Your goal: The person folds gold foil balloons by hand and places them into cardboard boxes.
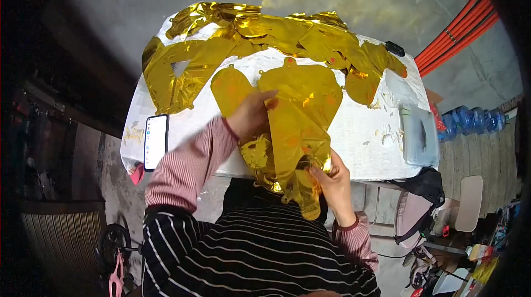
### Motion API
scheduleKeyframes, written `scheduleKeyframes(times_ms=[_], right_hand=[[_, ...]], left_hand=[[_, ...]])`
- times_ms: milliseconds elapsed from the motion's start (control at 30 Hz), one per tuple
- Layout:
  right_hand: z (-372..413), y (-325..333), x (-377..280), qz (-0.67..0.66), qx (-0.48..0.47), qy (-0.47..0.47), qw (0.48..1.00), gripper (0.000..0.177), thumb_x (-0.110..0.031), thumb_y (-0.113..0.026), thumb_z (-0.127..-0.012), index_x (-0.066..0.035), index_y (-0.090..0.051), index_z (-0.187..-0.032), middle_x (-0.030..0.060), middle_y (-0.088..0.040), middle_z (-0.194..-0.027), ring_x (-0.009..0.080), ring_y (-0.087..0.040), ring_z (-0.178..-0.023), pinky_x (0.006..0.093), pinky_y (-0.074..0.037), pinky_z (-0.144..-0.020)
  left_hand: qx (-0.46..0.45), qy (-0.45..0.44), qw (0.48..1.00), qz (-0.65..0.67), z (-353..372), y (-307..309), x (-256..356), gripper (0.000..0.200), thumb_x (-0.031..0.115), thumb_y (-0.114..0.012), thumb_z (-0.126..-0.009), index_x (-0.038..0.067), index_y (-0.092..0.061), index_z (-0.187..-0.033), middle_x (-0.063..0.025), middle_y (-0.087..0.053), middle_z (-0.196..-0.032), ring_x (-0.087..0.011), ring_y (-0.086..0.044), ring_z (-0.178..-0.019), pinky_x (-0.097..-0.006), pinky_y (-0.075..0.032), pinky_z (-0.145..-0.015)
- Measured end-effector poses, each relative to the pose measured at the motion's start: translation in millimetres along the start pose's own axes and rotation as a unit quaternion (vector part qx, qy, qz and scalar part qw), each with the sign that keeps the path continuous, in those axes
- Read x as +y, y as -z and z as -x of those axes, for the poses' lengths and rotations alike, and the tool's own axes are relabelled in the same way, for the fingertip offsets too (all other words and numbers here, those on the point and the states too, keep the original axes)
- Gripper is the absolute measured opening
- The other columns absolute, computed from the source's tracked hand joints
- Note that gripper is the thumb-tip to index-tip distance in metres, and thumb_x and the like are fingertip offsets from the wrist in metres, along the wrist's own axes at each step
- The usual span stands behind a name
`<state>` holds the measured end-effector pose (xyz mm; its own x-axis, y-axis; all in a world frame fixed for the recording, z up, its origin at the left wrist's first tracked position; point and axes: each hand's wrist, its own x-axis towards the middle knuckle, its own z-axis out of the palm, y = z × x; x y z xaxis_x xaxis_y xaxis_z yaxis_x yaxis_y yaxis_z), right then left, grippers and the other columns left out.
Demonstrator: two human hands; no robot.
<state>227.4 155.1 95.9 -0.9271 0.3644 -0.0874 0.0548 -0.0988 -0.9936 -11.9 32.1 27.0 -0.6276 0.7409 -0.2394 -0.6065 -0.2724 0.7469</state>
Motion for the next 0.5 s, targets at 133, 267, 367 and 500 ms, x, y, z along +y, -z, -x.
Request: scheduleKeyframes(times_ms=[133,267,367,500], right_hand=[[15.6,-8.2,20.9,0.159,0.032,0.045,0.986,0.076,0.013,-0.059,-0.084,-0.005,-0.024,-0.148,0.0099,-0.062,-0.117,0.0054,-0.058,-0.073,0.0176,-0.046,-0.056],[10.0,-26.5,32.1,0.092,0.028,0.055,0.994,0.082,0.014,-0.057,-0.083,-0.012,-0.019,-0.151,0.0157,-0.047,-0.136,0.0039,-0.054,-0.064,0.0176,-0.041,-0.047],[5.0,-30.5,40.2,0.05,-0.006,-0.007,0.999,0.07,0.012,-0.056,-0.085,-0.006,-0.028,-0.147,0.015,-0.043,-0.139,0.006,-0.056,-0.063,0.0193,-0.046,-0.046],[-2.9,-24.2,59.9,0.027,0.003,-0.07,0.997,0.047,0.005,-0.058,-0.088,0.001,-0.046,-0.134,0.0105,-0.056,-0.118,0.0057,-0.053,-0.057,0.021,-0.048,-0.044]], left_hand=[[0.076,-0.1,0.961,-0.246,-56.4,29.7,26.0,0.063,0.001,-0.063,-0.084,-0.003,-0.033,-0.14,-0.006,-0.062,-0.088,-0.014,-0.061,-0.076,-0.0291,-0.053,-0.066],[0.094,-0.15,0.857,-0.485,-71.2,46.9,30.7,0.069,0.002,-0.068,-0.079,-0.003,-0.035,-0.139,-0.006,-0.062,-0.079,-0.0133,-0.061,-0.074,-0.0269,-0.049,-0.06],[0.11,-0.204,0.796,-0.56,-65.0,50.3,29.0,0.064,0.008,-0.067,-0.08,0.0,-0.04,-0.137,-0.0159,-0.063,-0.1,-0.0267,-0.06,-0.094,-0.034,-0.049,-0.079],[0.099,-0.354,0.65,-0.665,-37.4,57.5,33.3,0.049,0.012,-0.064,-0.084,0.003,-0.049,-0.13,-0.0197,-0.058,-0.117,-0.0353,-0.054,-0.111,-0.0387,-0.044,-0.093]])
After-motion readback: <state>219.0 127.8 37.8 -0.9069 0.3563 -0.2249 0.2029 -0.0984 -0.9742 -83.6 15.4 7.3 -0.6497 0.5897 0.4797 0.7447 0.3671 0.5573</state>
